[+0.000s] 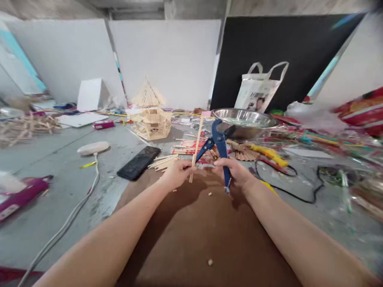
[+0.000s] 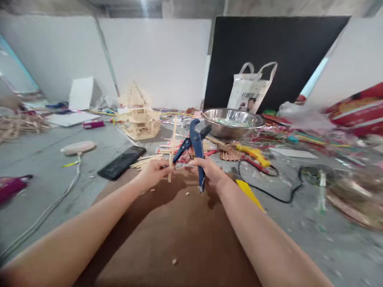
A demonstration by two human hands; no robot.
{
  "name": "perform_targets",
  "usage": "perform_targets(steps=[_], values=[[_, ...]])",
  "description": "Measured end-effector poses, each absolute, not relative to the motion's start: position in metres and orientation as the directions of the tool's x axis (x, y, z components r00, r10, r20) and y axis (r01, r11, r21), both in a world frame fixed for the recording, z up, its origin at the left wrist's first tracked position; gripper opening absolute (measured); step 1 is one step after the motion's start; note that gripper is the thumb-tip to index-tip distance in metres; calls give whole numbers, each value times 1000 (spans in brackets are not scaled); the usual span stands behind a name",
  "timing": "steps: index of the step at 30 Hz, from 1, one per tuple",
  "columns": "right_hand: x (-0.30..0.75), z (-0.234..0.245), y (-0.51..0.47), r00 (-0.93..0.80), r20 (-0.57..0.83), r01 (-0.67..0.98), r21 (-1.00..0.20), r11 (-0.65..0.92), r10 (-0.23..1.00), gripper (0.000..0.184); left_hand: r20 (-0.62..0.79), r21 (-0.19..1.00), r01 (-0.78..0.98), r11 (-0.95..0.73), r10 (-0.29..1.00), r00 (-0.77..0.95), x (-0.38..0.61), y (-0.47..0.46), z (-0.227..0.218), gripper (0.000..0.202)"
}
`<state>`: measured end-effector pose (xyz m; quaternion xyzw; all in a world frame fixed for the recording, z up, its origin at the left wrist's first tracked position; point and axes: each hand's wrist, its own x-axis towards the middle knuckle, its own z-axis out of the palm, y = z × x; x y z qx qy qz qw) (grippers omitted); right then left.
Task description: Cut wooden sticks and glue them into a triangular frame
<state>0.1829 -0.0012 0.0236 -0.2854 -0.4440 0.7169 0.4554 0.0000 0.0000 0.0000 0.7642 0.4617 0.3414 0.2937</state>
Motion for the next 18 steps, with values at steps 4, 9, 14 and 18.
perform_targets(steps=[4, 9, 14, 18], values=[[176, 27, -5, -404, 60, -422, -897, -128, 913, 9, 184, 821, 426, -380, 882, 434, 6, -3, -1, 27], [175, 27, -2, -115, 109, 22, -993, 113, 987, 13, 235, 770, 523, -366, 924, 301, 2, -3, 5, 29], [185, 26, 5, 14, 424, 806, -541, 241, 906, 40, 402, 426, 862, -274, 911, 91, -12, 3, 8, 31], [184, 20, 4, -120, 345, 931, -288, 226, 931, 50, 428, 249, 935, -253, 895, 128, -17, 5, 7, 32]])
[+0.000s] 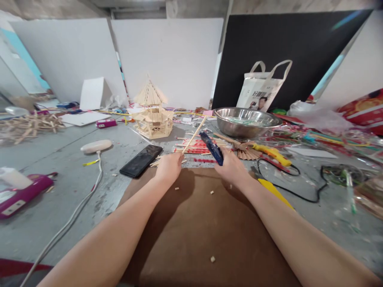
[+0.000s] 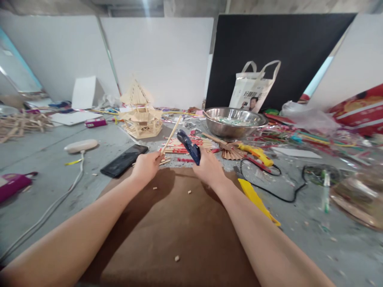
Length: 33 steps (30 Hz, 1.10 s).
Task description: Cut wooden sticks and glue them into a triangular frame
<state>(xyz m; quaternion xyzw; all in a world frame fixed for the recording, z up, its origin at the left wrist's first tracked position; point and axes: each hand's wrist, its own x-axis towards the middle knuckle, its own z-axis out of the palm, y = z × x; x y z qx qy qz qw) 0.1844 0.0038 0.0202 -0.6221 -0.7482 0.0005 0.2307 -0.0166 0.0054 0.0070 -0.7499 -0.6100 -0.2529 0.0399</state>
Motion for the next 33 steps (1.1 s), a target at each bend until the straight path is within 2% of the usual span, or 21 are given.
perform_targets(steps=[3, 7, 14, 33], values=[[180, 16, 1, -185, 279, 949, -200, 246, 942, 52, 431, 167, 960, -224, 893, 133, -17, 7, 5, 34], [174, 15, -2, -202, 221, 960, -149, 238, 954, 57, 424, 110, 964, -241, 889, 174, -15, 6, 4, 31], [168, 17, -9, -265, 248, 950, -96, 296, 932, 54, 375, 28, 966, -258, 898, 229, -11, 1, 9, 29], [165, 19, -14, -219, 215, 970, -55, 236, 952, 43, 320, 18, 963, -269, 914, 249, -8, -2, 12, 28]])
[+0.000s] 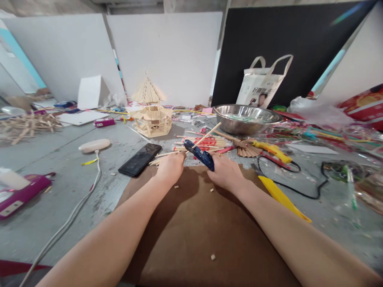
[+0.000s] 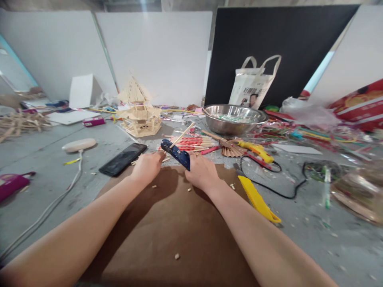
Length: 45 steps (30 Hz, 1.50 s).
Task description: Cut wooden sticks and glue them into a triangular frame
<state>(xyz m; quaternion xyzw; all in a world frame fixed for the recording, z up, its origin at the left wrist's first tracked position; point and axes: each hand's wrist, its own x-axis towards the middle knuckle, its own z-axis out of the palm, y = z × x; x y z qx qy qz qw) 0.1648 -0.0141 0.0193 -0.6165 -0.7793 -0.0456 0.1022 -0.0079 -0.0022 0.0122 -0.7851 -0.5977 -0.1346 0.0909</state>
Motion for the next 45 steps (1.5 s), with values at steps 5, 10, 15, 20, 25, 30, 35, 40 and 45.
perform_targets(steps=[5, 10, 15, 20, 25, 30, 35, 40, 45], values=[[163, 22, -14, -214, 173, 973, -52, 226, 961, 40, 309, 18, 962, -272, 917, 253, -8, -1, 11, 26], [163, 23, -13, -214, 143, 973, -52, 224, 966, 27, 329, 3, 958, -285, 905, 268, -9, -1, 8, 24], [163, 23, -13, -239, 157, 967, -51, 249, 958, 24, 339, 22, 958, -285, 904, 261, -10, 0, 6, 22], [163, 24, -13, -231, 145, 968, -64, 242, 962, 24, 331, 79, 960, -269, 915, 230, -10, 1, 5, 24], [165, 26, -12, -226, 142, 966, -97, 241, 964, 24, 366, 281, 918, -281, 915, 168, -12, 3, 5, 29], [168, 26, -10, -220, 150, 966, -107, 237, 964, 24, 433, 480, 794, -372, 888, 155, -12, 5, 2, 28], [169, 25, -11, -247, 185, 953, -130, 272, 951, 26, 512, 565, 730, -385, 857, 56, -10, 4, 1, 26], [169, 25, -11, -253, 208, 945, -157, 288, 945, 27, 503, 624, 675, -393, 864, 38, -9, -1, 7, 29], [170, 26, -11, -214, 210, 952, -174, 252, 954, 31, 486, 683, 617, -392, 874, 17, -8, 1, 6, 29]])
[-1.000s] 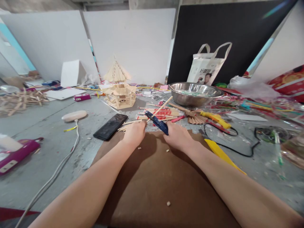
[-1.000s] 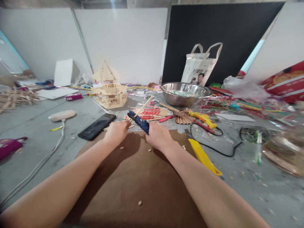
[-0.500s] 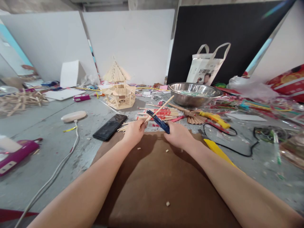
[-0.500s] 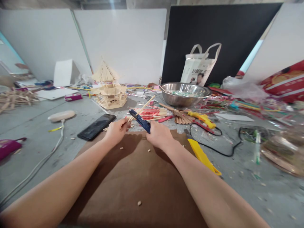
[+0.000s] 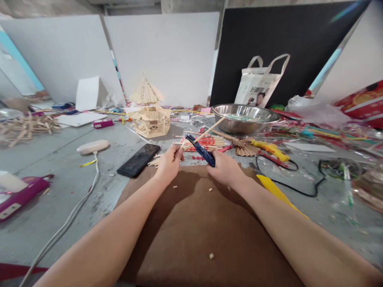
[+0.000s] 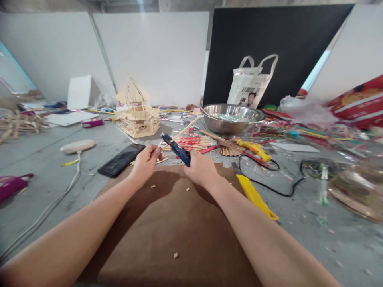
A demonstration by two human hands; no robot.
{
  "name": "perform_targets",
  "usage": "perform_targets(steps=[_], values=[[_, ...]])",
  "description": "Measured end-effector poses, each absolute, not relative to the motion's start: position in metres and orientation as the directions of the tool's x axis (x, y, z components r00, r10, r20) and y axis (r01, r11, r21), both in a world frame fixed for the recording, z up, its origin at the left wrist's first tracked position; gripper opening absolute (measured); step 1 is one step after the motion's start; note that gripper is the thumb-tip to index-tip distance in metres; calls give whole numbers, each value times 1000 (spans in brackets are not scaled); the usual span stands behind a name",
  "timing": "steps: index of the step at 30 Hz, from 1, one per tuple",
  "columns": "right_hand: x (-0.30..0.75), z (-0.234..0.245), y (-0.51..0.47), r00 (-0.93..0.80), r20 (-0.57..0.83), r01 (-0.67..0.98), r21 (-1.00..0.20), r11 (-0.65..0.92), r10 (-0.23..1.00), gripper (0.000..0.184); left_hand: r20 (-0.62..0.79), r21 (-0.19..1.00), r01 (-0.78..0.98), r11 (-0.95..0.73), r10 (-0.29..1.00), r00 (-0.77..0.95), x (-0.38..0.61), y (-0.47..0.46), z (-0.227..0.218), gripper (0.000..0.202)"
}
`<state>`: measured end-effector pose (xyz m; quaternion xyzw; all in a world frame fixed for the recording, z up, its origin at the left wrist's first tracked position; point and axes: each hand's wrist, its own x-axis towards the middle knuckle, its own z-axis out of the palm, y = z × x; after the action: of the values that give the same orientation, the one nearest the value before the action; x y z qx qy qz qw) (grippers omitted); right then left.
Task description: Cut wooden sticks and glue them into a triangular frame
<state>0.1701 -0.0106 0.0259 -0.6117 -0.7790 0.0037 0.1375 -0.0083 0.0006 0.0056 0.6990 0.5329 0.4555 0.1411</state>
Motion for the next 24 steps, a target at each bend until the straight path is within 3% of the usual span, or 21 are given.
perform_targets(steps=[6, 18, 24], values=[[170, 21, -10, -243, 265, 926, -225, 304, 933, 47, 507, 688, 579, -438, 860, 49, -9, 4, 5, 29], [176, 21, -10, -294, 300, 891, -258, 374, 908, 53, 429, 779, 383, -497, 867, 253, -13, 8, 13, 33], [178, 18, -7, -315, 323, 884, -242, 400, 892, 53, 294, 890, 254, -379, 902, 315, -13, 5, 16, 35]])
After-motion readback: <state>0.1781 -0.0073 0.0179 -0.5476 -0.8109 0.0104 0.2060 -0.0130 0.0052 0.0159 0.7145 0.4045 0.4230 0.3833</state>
